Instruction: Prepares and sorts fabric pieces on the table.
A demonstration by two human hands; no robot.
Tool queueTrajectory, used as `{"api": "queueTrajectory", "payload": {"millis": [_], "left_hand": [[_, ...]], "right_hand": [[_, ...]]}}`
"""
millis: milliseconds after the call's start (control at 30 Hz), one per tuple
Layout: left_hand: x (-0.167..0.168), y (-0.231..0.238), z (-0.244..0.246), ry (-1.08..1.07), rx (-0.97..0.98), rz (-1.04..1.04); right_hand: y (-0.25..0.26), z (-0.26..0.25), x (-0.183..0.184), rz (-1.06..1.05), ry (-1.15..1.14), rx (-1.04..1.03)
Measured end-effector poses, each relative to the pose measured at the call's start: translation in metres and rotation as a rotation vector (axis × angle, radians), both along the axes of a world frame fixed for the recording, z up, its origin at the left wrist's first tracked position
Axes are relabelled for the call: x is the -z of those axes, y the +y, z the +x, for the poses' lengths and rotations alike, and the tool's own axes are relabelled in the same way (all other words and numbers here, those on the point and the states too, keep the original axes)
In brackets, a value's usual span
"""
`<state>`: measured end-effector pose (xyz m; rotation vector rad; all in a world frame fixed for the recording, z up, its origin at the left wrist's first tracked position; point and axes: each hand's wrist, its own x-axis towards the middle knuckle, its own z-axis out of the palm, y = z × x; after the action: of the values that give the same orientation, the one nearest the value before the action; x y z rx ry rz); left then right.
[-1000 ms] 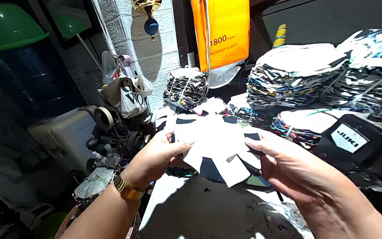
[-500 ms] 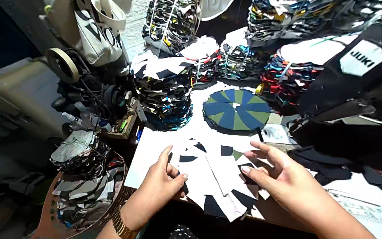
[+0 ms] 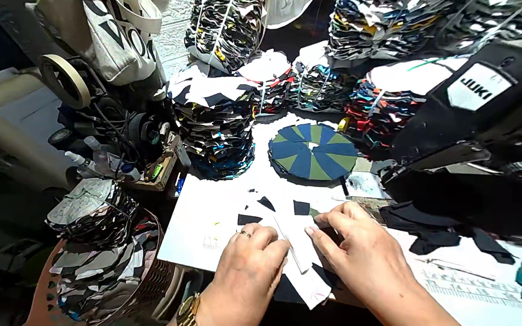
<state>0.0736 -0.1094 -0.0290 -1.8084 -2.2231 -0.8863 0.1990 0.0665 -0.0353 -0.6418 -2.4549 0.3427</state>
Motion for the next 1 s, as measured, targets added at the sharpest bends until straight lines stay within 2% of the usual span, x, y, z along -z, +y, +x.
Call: {"api": "queueTrajectory", "payload": {"millis": [167, 400, 633, 700, 767, 900, 1000], "left_hand": [[0.007, -0.001, 0.0, 0.024, -0.011, 0.023], [0.008, -0.001, 0.003, 0.029, -0.056, 0.046], [0.018, -0.001, 0.006, 0.101, -0.122, 0.18], [0.02, -0.001, 0.006, 0.139, -0.12, 0.216], [0.023, -0.001, 0.006, 0.159, -0.096, 0.206], [0.026, 0.0, 0.005, 0.182, -0.021, 0.064], [0.022, 0.0, 0.004, 0.22, -0.016, -0.016]], "right_hand": [[-0.002, -0.001, 0.004, -0.043, 0.114, -0.051], [-0.006, 0.002, -0.016, -0.211, 0.323, -0.178], [-0.012, 0.002, -0.027, -0.276, 0.398, -0.273], [-0.011, 0.003, -0.027, -0.212, 0.39, -0.307], [-0.006, 0.006, -0.021, -0.086, 0.324, -0.248], [0.005, 0.006, 0.007, 0.132, 0.052, -0.084], [0.005, 0.005, 0.014, 0.208, 0.003, -0.064]]}}
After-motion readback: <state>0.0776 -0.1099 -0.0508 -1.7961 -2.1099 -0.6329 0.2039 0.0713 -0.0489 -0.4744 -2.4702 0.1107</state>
